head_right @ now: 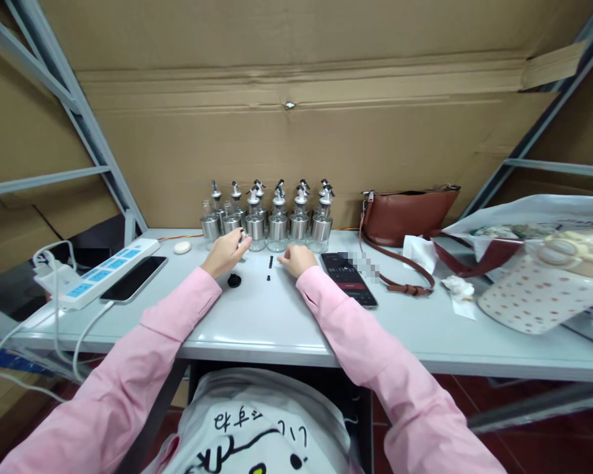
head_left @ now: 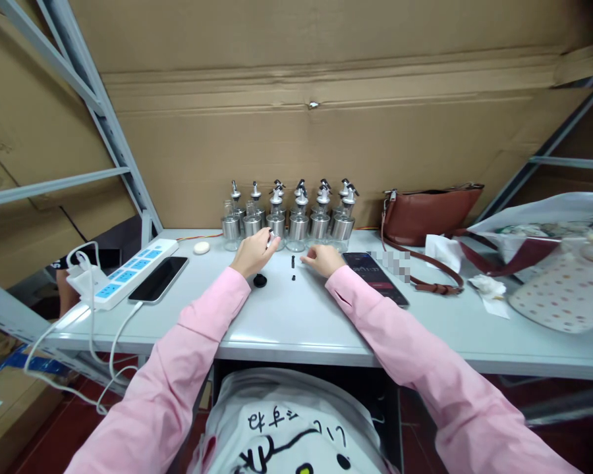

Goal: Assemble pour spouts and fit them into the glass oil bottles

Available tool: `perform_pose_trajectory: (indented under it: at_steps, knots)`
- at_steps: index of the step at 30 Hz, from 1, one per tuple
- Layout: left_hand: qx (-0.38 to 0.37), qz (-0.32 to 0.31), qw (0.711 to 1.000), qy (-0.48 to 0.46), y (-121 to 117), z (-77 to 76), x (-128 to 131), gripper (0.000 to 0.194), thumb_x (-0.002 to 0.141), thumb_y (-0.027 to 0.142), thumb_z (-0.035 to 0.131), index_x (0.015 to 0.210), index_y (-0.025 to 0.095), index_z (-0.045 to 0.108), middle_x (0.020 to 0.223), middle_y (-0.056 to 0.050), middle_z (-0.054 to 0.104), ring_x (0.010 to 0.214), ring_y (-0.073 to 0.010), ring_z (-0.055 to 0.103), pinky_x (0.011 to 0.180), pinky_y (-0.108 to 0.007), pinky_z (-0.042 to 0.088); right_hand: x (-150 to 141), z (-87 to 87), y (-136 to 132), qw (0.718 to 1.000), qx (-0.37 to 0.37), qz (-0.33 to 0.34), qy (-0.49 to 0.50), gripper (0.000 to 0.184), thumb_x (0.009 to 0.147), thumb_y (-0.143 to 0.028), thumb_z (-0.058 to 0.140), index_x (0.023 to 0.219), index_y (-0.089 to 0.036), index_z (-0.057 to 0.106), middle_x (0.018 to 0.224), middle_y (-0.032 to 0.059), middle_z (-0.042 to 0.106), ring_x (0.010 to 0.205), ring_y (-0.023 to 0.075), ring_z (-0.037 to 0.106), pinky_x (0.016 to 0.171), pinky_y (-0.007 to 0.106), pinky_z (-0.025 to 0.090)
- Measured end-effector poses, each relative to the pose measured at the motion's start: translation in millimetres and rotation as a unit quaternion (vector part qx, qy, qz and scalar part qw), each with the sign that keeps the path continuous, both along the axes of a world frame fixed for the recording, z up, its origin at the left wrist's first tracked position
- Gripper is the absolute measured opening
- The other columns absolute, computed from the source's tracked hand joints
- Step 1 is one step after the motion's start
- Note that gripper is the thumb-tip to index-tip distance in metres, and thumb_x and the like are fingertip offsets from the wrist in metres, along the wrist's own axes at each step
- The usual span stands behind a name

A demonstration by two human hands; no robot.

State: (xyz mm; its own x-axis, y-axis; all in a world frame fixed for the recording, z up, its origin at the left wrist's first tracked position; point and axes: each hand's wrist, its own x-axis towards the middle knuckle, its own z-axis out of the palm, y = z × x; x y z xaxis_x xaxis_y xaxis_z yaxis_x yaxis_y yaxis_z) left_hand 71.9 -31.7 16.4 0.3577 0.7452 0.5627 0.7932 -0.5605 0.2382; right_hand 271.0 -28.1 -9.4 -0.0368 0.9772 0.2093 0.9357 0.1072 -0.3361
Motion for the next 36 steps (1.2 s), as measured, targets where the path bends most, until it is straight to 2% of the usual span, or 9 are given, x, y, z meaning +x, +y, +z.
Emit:
perform_pose_trajectory:
  at_steps: [4, 8, 13, 20, 26, 30, 36]
  knots:
    - [-0.007, -0.022, 0.999, -0.030, 0, -0.3, 1, 0.013, 0.089, 0.029, 0.039, 0.089, 0.018, 0.045, 0.074, -0.001, 0.057, 0.067, -0.0156, 0.057, 0.062, -0.024, 0.039, -1, -1.9, 0, 0.998, -0.032, 0.018, -0.046, 0.026, 0.083, -0.017, 0.046, 0.093, -0.015, 0.070, 0.097, 0.0091, 0.071, 0.092, 0.0183, 0.064, 0.077, 0.024, 0.042]
    - [-0.014, -0.010, 0.999, -0.050, 2, -2.0, 0, 0.017, 0.088, 0.029, 0.040, 0.100, 0.017, 0.042, 0.075, -0.002, 0.059, 0.065, -0.0173, 0.059, 0.061, -0.025, 0.040, -2, -2.8, 0, 0.997, -0.045, 0.038, -0.058, 0.033, 0.079, -0.006, 0.045, 0.098, -0.015, 0.071, 0.096, 0.0081, 0.071, 0.092, 0.0166, 0.064, 0.080, 0.020, 0.041]
    - [-0.005, -0.023, 0.999, -0.044, 3, -3.7, -1, 0.018, 0.089, 0.034, 0.040, 0.100, 0.020, 0.045, 0.086, -0.004, 0.062, 0.070, -0.0169, 0.061, 0.066, -0.025, 0.043, -2, -7.5, 2, 0.995, -0.038, 0.063, -0.068, 0.032, 0.080, -0.008, 0.046, 0.099, -0.015, 0.071, 0.101, 0.0090, 0.070, 0.096, 0.0177, 0.063, 0.084, 0.021, 0.041]
    - [0.009, -0.009, 1.000, -0.011, 0, -1.8, -1, 0.016, 0.088, 0.031, 0.043, 0.098, 0.019, 0.049, 0.087, -0.003, 0.064, 0.068, -0.0147, 0.060, 0.064, -0.023, 0.041, 0, -13.3, 5, 0.994, -0.008, 0.081, -0.069, 0.038, 0.083, -0.008, 0.041, 0.112, -0.014, 0.065, 0.108, 0.0128, 0.065, 0.098, 0.0193, 0.060, 0.088, 0.026, 0.040]
    - [0.017, -0.003, 1.000, -0.004, 0, -2.8, -1, 0.017, 0.088, 0.030, 0.044, 0.099, 0.019, 0.050, 0.088, -0.003, 0.064, 0.070, -0.0144, 0.061, 0.063, -0.022, 0.040, -2, -23.8, 9, 0.987, 0.021, 0.139, -0.074, 0.045, 0.084, -0.010, 0.042, 0.128, -0.017, 0.051, 0.124, 0.0123, 0.054, 0.110, 0.0221, 0.049, 0.091, 0.033, 0.039]
    - [0.017, 0.000, 1.000, 0.002, 1, -3.6, -1, 0.017, 0.088, 0.030, 0.044, 0.099, 0.019, 0.050, 0.085, -0.002, 0.064, 0.071, -0.0152, 0.061, 0.061, -0.022, 0.039, -3, -23.5, 10, 0.988, 0.004, 0.130, -0.086, 0.039, 0.084, -0.014, 0.045, 0.121, -0.017, 0.056, 0.123, 0.0104, 0.055, 0.110, 0.0233, 0.048, 0.090, 0.033, 0.039]
    - [0.017, 0.003, 1.000, 0.005, 0, -3.1, -1, 0.016, 0.088, 0.031, 0.044, 0.098, 0.019, 0.050, 0.087, -0.002, 0.065, 0.069, -0.0147, 0.061, 0.061, -0.022, 0.038, 0, -14.7, 8, 0.990, -0.004, 0.101, -0.094, 0.022, 0.083, -0.022, 0.049, 0.093, -0.016, 0.068, 0.106, 0.0090, 0.064, 0.100, 0.0217, 0.055, 0.085, 0.031, 0.040]
